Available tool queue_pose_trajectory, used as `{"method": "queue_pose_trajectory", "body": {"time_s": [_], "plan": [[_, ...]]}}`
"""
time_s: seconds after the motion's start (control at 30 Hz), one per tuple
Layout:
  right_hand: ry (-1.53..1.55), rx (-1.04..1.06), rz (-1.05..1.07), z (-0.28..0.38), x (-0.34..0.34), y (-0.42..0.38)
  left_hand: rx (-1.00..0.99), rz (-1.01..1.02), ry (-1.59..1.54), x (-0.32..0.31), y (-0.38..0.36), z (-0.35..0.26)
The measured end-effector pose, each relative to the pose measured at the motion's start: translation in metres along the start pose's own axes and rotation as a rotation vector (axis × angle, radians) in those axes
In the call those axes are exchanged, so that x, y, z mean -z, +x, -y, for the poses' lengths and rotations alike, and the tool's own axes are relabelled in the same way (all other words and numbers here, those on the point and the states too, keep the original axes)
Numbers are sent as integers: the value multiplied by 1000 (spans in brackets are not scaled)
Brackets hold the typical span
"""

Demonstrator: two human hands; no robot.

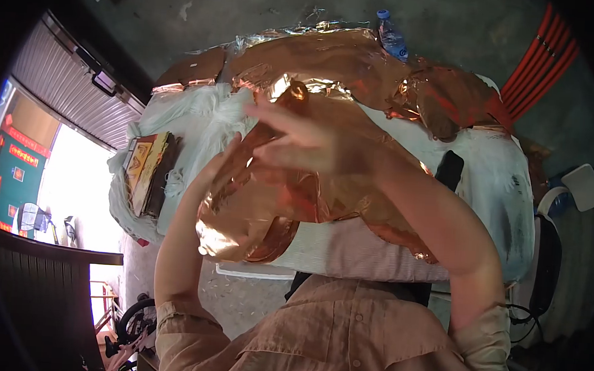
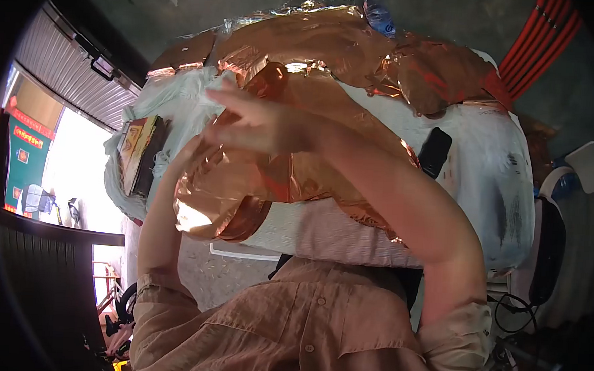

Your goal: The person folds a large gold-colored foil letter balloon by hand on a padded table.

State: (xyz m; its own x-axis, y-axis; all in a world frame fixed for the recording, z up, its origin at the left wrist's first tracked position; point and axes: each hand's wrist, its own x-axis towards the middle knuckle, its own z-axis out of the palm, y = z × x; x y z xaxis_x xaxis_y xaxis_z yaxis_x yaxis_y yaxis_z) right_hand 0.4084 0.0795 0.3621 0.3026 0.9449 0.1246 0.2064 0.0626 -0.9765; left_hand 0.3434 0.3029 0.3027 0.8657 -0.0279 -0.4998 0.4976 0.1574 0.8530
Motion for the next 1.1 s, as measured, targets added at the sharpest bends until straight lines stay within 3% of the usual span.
{"method": "queue_pose_trajectory", "body": {"time_s": [0.03, 0.07, 0.13, 0.23, 0.27, 0.3, 0.33, 0.53, 0.6, 0.67, 0.73, 0.77, 0.83, 0.93, 1.1], "plan": [[130, 75, -82, -2, 8, -7, 66, -15, 110, 17, 9, 2], [127, 76, -86, -5, 15, -14, -59, 15, 193, 50, 41, 27], [-220, 57, -218, -17, 30, -30, 16, 21, 145, 31, 26, 11], [-870, -205, -130, -59, 11, -69, 81, 54, 51, 48, 41, 21], [-1031, -291, -80, -59, -2, -82, 48, 51, 198, 48, 40, 23], [-1031, -298, -84, -71, -12, -93, 15, 48, 345, 46, 40, 25], [-1052, -307, -64, -92, -20, -103, 54, 5, 198, 32, 31, 18], [-1037, -347, -53, -87, -19, -108, 101, -168, 132, 11, 36, 16], [-920, -346, -127, -66, -3, -102, 80, -83, 192, 12, 34, 13], [-600, -437, -143, -56, 40, -92, 66, 11, 245, 14, 35, 14], [-573, -145, -663, -79, 57, -105, -38, 63, 275, 13, 37, 18], [-576, -160, -675, -85, 69, -109, -32, 81, 277, 9, 37, 18], [-806, -419, -492, -90, 89, -116, -63, -38, 314, -1, 33, 16], [-891, -630, -474, -94, 85, -114, -56, -39, 405, 14, 46, 27], [-924, -686, -494, -102, 81, -111, -120, -132, 564, 25, 64, 39]]}}
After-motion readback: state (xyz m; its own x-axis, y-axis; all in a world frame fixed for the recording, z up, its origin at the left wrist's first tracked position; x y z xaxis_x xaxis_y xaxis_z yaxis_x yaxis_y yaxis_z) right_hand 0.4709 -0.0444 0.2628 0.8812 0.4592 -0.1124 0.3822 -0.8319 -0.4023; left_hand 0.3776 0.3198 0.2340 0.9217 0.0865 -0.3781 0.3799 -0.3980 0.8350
